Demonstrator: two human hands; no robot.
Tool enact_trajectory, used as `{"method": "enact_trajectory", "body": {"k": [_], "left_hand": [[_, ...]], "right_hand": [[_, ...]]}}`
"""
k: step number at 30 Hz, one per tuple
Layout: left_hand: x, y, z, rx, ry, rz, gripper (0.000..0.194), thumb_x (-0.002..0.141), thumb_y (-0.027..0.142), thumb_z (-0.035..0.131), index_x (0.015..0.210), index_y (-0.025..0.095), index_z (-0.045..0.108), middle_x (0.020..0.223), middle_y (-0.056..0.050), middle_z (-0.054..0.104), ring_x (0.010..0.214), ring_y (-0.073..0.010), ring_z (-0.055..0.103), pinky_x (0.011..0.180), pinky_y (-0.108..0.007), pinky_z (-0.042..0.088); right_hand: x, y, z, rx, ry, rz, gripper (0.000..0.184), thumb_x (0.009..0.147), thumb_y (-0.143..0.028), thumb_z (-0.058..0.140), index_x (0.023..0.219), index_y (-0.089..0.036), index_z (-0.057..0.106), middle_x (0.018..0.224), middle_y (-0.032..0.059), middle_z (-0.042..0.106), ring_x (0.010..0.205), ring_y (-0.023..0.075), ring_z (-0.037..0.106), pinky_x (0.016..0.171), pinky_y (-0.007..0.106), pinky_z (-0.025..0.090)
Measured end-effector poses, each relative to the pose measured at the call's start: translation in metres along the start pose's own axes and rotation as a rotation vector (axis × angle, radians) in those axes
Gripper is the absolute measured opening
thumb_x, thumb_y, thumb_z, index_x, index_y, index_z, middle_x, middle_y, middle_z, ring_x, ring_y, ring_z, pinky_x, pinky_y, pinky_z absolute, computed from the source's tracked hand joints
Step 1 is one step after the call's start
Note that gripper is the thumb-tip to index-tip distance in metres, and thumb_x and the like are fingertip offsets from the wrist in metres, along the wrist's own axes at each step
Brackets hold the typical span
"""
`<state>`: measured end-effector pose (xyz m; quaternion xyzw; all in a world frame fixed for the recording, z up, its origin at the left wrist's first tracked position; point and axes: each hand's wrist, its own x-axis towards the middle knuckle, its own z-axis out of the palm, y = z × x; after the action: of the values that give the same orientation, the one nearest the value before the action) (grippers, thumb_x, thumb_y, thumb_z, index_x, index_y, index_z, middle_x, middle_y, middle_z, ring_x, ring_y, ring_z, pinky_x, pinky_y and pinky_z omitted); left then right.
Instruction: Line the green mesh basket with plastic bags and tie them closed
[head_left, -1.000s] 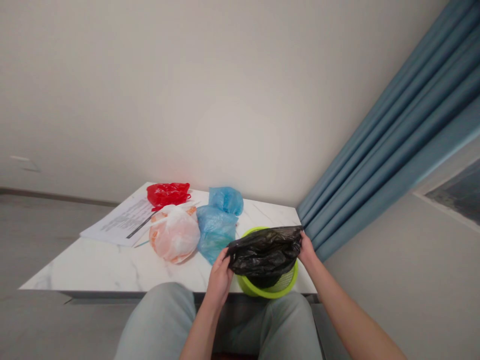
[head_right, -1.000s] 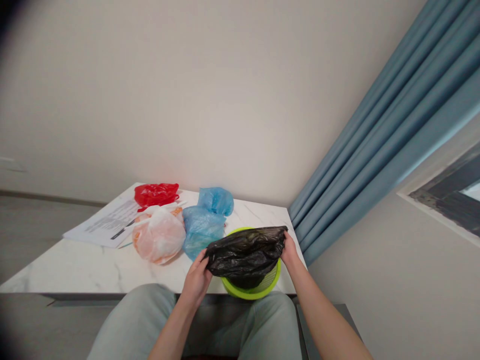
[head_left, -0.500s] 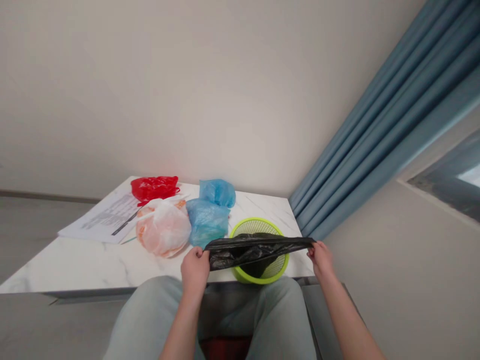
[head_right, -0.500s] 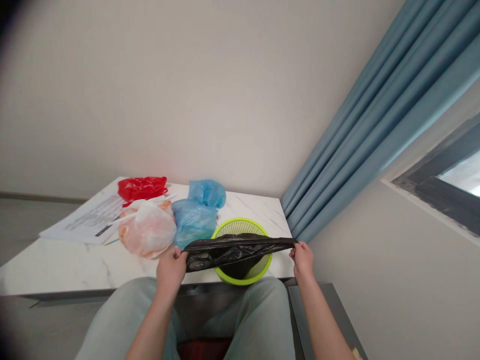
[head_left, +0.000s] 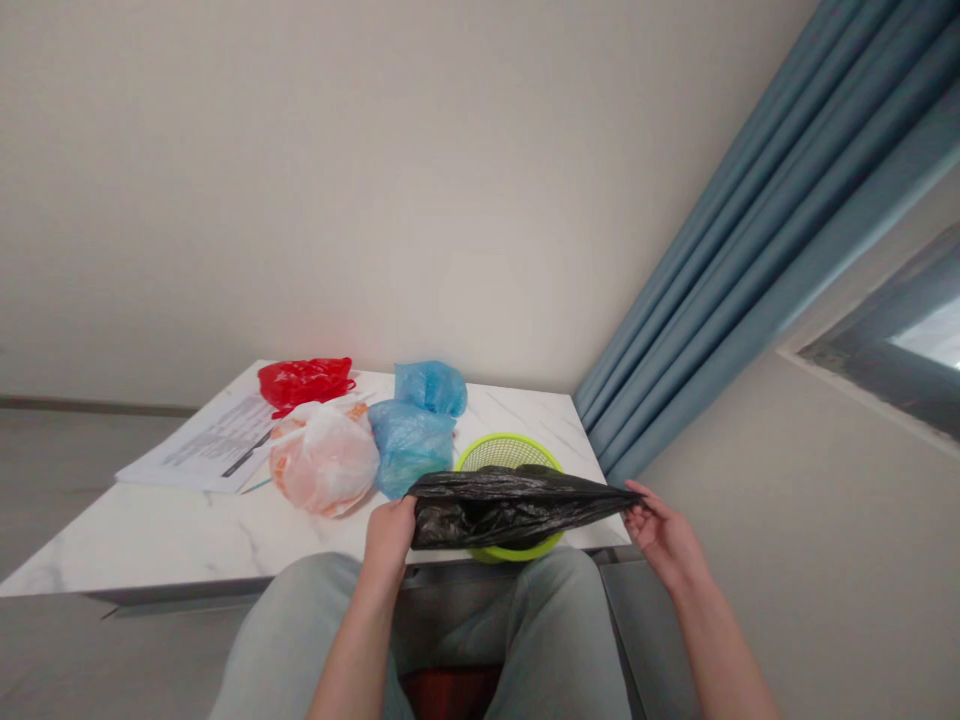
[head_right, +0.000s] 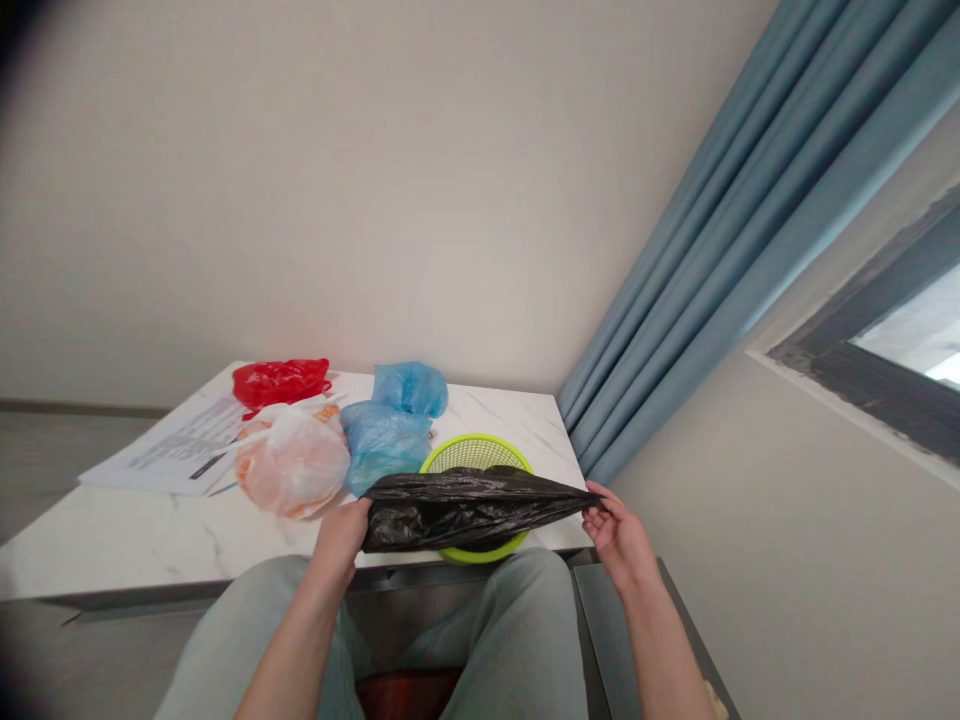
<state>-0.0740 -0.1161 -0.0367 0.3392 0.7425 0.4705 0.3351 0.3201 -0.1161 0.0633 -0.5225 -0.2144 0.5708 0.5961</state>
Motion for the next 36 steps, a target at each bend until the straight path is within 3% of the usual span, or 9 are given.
{"method": "enact_trajectory", "body": {"k": [3, 9, 13, 17, 22, 26, 29, 32, 36], "left_hand": [[0.002, -0.006, 0.001, -0.037, -0.020, -0.092, 0.016, 0.065, 0.026, 0.058, 0.052, 0.021, 0.064, 0.048, -0.007, 0.058, 0.059, -0.0285, 0.062, 0.055, -0.035, 0.047], [-0.010, 0.010, 0.003, -0.642, -0.186, -0.445, 0.011, 0.066, 0.015, 0.058, 0.074, 0.015, 0.065, 0.065, -0.006, 0.067, 0.055, -0.0175, 0.064, 0.057, -0.033, 0.056], [-0.015, 0.029, -0.006, -0.745, -0.228, -0.316, 0.021, 0.067, 0.026, 0.072, 0.083, 0.015, 0.067, 0.078, -0.004, 0.070, 0.061, -0.0138, 0.063, 0.058, -0.027, 0.055], [-0.016, 0.035, -0.006, -0.755, -0.257, -0.117, 0.036, 0.062, 0.041, 0.081, 0.083, 0.015, 0.067, 0.082, -0.003, 0.069, 0.070, -0.0149, 0.064, 0.064, -0.025, 0.053], [-0.014, 0.028, 0.006, -0.780, -0.052, 0.152, 0.036, 0.069, 0.043, 0.077, 0.089, 0.015, 0.070, 0.096, -0.006, 0.070, 0.094, -0.0195, 0.064, 0.086, -0.030, 0.051], [-0.016, 0.027, 0.012, -0.810, 0.014, 0.200, 0.040, 0.075, 0.043, 0.073, 0.103, 0.015, 0.070, 0.120, -0.010, 0.067, 0.115, -0.0239, 0.059, 0.099, -0.034, 0.045], [-0.022, 0.032, 0.015, -0.957, -0.038, 0.191, 0.033, 0.078, 0.041, 0.071, 0.102, 0.018, 0.070, 0.131, -0.009, 0.063, 0.117, -0.0226, 0.058, 0.104, -0.035, 0.043], [-0.027, 0.037, 0.020, -1.096, -0.053, 0.163, 0.025, 0.079, 0.039, 0.071, 0.091, 0.018, 0.068, 0.126, -0.009, 0.066, 0.111, -0.0206, 0.062, 0.104, -0.037, 0.043], [-0.030, 0.038, 0.026, -1.134, -0.062, 0.147, 0.027, 0.079, 0.036, 0.072, 0.100, 0.019, 0.066, 0.118, -0.007, 0.069, 0.112, -0.0203, 0.062, 0.106, -0.037, 0.042]], "right_hand": [[0.006, 0.010, -0.007, -0.096, 0.123, -0.135, 0.018, 0.063, -0.019, 0.067, 0.080, -0.015, 0.071, 0.064, 0.0040, 0.069, 0.053, 0.0128, 0.060, 0.048, 0.021, 0.050], [0.010, 0.023, -0.013, -0.162, 0.321, -0.320, 0.022, 0.060, -0.022, 0.072, 0.081, -0.019, 0.065, 0.048, -0.0057, 0.057, 0.041, 0.0090, 0.050, 0.039, 0.018, 0.041], [0.003, 0.021, -0.005, -0.082, 0.243, -0.242, 0.022, 0.063, -0.024, 0.073, 0.083, -0.019, 0.065, 0.056, -0.0016, 0.065, 0.050, 0.0115, 0.060, 0.048, 0.020, 0.051], [-0.005, 0.017, 0.011, -0.079, 0.093, -0.277, 0.034, 0.064, -0.027, 0.078, 0.096, -0.017, 0.070, 0.091, 0.0083, 0.076, 0.084, 0.0177, 0.071, 0.070, 0.024, 0.058], [-0.009, 0.016, 0.015, -0.349, 0.057, -0.340, 0.037, 0.068, -0.039, 0.080, 0.098, -0.017, 0.076, 0.109, 0.0099, 0.074, 0.103, 0.0211, 0.066, 0.081, 0.027, 0.054], [-0.008, 0.019, 0.006, -0.626, 0.156, -0.477, 0.039, 0.074, -0.049, 0.072, 0.093, -0.016, 0.077, 0.083, 0.0084, 0.075, 0.082, 0.0204, 0.064, 0.069, 0.030, 0.050], [-0.001, 0.026, -0.002, -0.617, 0.223, -0.592, 0.040, 0.074, -0.047, 0.070, 0.100, -0.017, 0.073, 0.075, 0.0036, 0.068, 0.069, 0.0165, 0.058, 0.061, 0.027, 0.046], [0.014, 0.043, -0.013, -0.453, 0.319, -0.652, 0.050, 0.069, -0.036, 0.072, 0.115, -0.021, 0.063, 0.090, 0.0009, 0.065, 0.077, 0.0146, 0.057, 0.067, 0.024, 0.047], [0.034, 0.072, -0.025, -0.265, 0.277, -0.525, 0.072, 0.058, -0.023, 0.072, 0.127, -0.027, 0.054, 0.117, 0.0015, 0.063, 0.103, 0.0172, 0.059, 0.084, 0.026, 0.048]]}}
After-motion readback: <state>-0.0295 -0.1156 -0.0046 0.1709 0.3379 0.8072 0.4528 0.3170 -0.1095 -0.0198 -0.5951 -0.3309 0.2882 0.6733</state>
